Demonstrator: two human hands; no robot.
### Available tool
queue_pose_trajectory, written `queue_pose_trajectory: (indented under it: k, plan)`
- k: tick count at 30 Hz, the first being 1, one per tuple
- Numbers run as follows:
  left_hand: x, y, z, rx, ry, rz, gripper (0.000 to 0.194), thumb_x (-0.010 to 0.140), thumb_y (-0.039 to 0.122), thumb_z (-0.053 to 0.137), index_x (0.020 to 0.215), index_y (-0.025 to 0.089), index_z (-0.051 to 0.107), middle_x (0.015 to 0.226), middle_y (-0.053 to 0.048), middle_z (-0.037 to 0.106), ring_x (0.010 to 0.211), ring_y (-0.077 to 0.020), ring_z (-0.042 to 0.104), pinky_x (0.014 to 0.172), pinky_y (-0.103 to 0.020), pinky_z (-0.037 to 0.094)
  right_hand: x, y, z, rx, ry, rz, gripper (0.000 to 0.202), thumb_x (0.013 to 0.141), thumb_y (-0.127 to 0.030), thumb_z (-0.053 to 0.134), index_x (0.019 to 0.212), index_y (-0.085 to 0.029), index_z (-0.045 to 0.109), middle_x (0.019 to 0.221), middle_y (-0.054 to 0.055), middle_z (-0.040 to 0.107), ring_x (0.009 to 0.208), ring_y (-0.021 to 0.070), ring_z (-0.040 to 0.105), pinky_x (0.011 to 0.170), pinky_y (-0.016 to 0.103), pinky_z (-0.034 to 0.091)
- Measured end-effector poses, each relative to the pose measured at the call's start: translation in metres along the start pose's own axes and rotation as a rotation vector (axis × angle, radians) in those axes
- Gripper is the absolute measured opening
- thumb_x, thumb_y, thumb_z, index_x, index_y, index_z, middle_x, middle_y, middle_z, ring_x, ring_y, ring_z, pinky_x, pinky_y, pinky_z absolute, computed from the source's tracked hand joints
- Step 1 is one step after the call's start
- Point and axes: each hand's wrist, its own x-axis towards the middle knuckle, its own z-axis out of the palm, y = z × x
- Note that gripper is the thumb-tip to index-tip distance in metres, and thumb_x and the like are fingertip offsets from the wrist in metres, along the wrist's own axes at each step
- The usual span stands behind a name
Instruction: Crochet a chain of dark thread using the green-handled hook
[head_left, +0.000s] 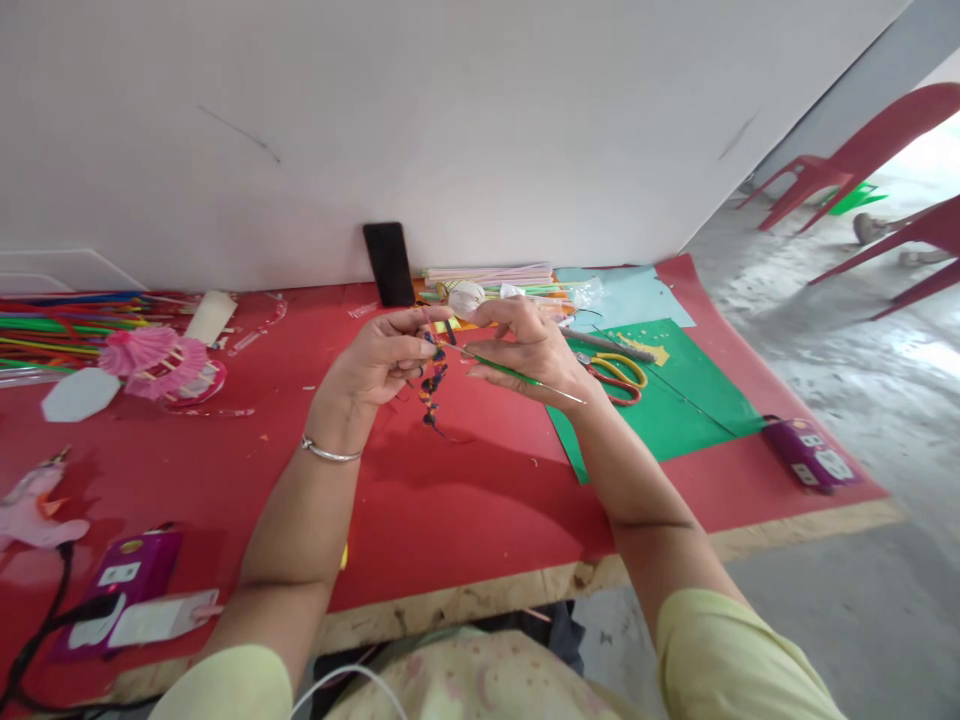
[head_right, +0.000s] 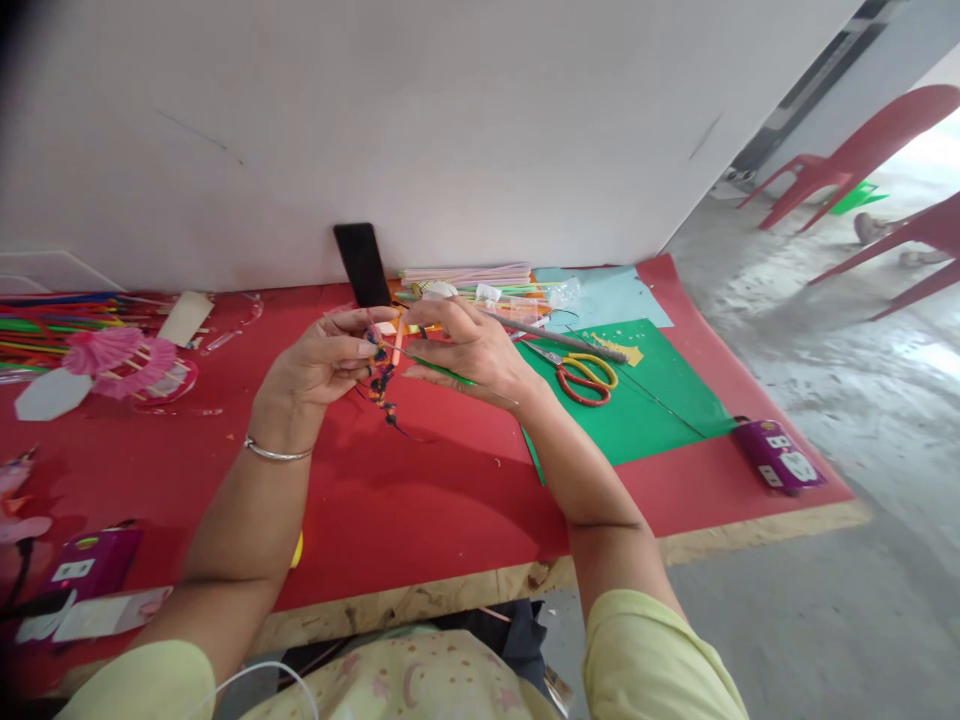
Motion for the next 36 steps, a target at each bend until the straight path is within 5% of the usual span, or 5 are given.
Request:
queue_pose_trajectory:
  k: [5,12,31,36]
  plan:
    - [0.0,-0.002,0.0,0.034,-0.002,-0.015,0.045,0.055,0.006,0.086,0.097,0.019,0.094,0.062,0.003,0.065,0.042,-0.0003,0.035,0.04,-0.018,0.024,0.004,-0.003,-0.005,0.217,-0.003,0.007,0.024,0.113,-0.039,0.068,0.117,-0.022,0.084,0.138,0.013,0.067,0.134,0.028,0.067,0.109,0.045,0.062]
    - [0.004,-0.009,-0.004,0.064,-0.017,0.057,0.042,0.058,0.009,0.092,0.097,0.022,0.095,0.062,0.001,0.068,0.042,-0.0025,0.043,0.039,-0.017,0.029,0.007,0.0,0.009,0.604,0.078,0.254,0.044,0.116,-0.049,0.06,0.094,-0.021,0.085,0.11,0.008,0.08,0.101,0.0182,0.076,0.09,0.032,0.064]
    - [0.006,-0.012,-0.007,0.067,-0.004,0.06,0.04,0.059,0.012,0.094,0.098,0.024,0.095,0.066,-0.002,0.072,0.044,-0.0048,0.046,0.039,-0.018,0.027,0.011,-0.006,0.015,0.736,0.134,0.422,0.057,0.109,-0.068,0.062,0.087,-0.023,0.087,0.106,0.009,0.076,0.087,0.0166,0.07,0.075,0.031,0.062]
    - [0.007,-0.019,0.005,0.082,0.067,0.143,0.044,0.059,0.014,0.098,0.101,0.026,0.094,0.068,0.0,0.069,0.048,-0.0057,0.046,0.042,-0.02,0.028,0.009,-0.008,0.035,0.878,0.197,0.556,0.058,0.1,-0.078,0.068,0.092,-0.024,0.085,0.106,0.008,0.074,0.09,0.0183,0.068,0.075,0.031,0.061]
